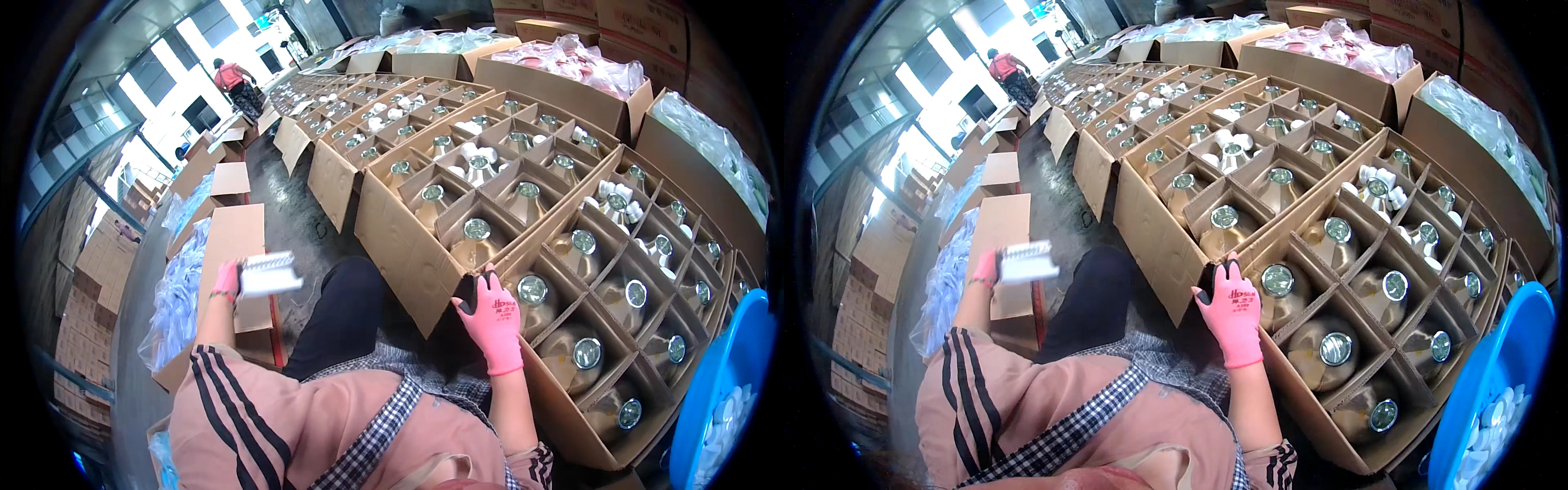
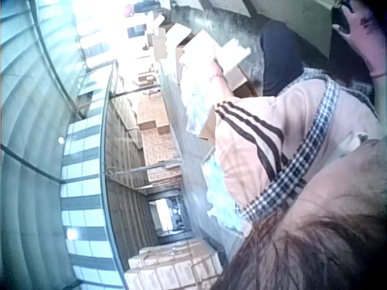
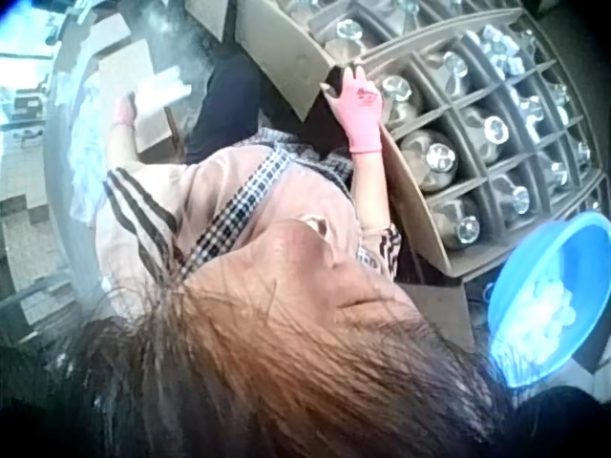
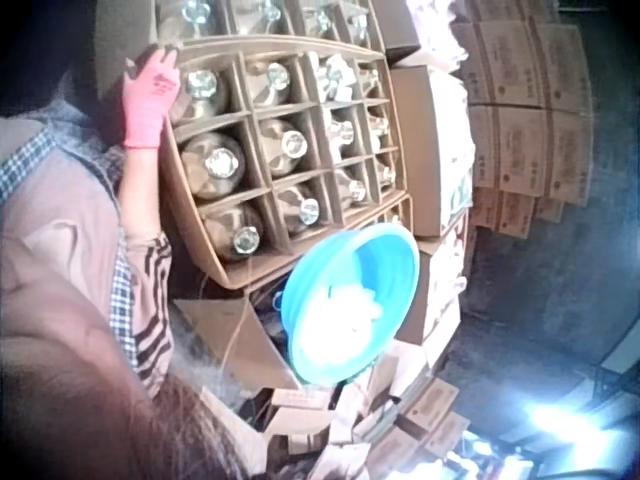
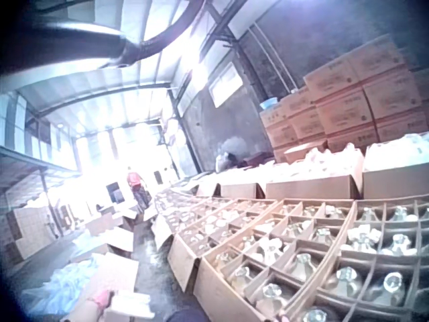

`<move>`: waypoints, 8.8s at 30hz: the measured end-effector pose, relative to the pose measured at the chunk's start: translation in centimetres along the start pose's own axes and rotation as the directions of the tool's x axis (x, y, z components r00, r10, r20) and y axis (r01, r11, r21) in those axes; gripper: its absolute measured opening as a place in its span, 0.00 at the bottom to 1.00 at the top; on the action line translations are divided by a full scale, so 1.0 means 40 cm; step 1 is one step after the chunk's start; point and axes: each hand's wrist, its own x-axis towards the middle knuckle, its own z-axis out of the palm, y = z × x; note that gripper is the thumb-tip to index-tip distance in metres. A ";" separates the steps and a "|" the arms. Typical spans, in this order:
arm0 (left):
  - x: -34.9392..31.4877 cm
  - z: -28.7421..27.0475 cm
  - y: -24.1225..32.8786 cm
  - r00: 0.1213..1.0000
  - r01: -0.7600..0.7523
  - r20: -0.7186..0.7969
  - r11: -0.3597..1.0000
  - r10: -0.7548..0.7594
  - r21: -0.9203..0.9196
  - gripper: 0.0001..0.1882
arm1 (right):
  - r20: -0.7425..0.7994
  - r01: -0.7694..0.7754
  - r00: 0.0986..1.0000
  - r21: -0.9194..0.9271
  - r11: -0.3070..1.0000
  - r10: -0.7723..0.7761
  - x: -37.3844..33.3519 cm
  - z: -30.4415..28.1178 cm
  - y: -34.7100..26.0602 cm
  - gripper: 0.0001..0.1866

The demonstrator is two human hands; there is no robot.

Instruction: The person applies small round stickers to the tops of numerous glass jars arranged in cardboard boxes. They peel stickers from a white backing sheet and press them onto the jar lids one by one. A blue bowl containing white caps is also visible nearby.

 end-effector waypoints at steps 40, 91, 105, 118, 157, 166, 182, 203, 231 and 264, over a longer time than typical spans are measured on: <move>1.141 0.218 0.515 0.849 0.160 0.187 0.097 0.494 -0.982 0.10 | -0.010 -0.729 0.423 -0.599 0.333 0.906 0.323 0.219 -0.203 0.28; 0.436 0.345 0.905 0.105 0.303 -0.061 -0.091 0.993 -0.949 0.07 | -0.202 -0.418 0.907 -0.318 0.851 0.369 0.603 0.207 -0.485 0.13; 0.451 0.392 0.897 0.026 0.410 0.135 0.112 0.991 -0.905 0.08 | -0.269 -0.309 0.937 -0.335 0.890 0.224 0.605 0.255 -0.466 0.11; 0.443 0.394 0.916 -0.415 0.307 0.139 0.283 0.899 -0.909 0.07 | -0.006 -0.455 0.825 -0.600 0.658 0.565 0.435 0.164 -0.180 0.07; 0.433 0.378 0.873 0.153 0.413 0.065 -0.004 0.986 -0.911 0.09 | -0.048 -0.391 0.917 -0.290 0.873 0.395 0.634 0.233 -0.455 0.10; 0.430 0.373 0.873 0.192 0.410 0.086 0.000 0.978 -0.912 0.08 | -0.126 -0.237 0.971 -0.358 0.903 0.205 0.621 0.240 -0.449 0.13; 0.332 0.387 0.836 -0.278 0.137 -0.410 -0.387 0.868 -0.912 0.10 | 0.214 -0.220 0.923 -0.389 0.895 0.320 0.653 0.274 -0.278 0.06; 0.453 0.374 0.884 0.057 0.240 0.061 0.045 0.997 -0.970 0.07 | -0.146 -0.325 0.945 -0.453 0.830 0.291 0.696 0.158 -0.374 0.11; 0.412 0.367 0.868 0.245 0.440 0.075 -0.042 0.966 -0.897 0.08 | 0.064 -0.246 0.960 -0.278 0.929 0.273 0.699 0.207 -0.451 0.10; 0.376 0.414 0.874 -0.269 0.428 0.380 0.464 0.885 -0.776 0.24 | 0.572 0.276 0.817 -0.499 0.822 0.072 0.930 0.488 -0.324 0.06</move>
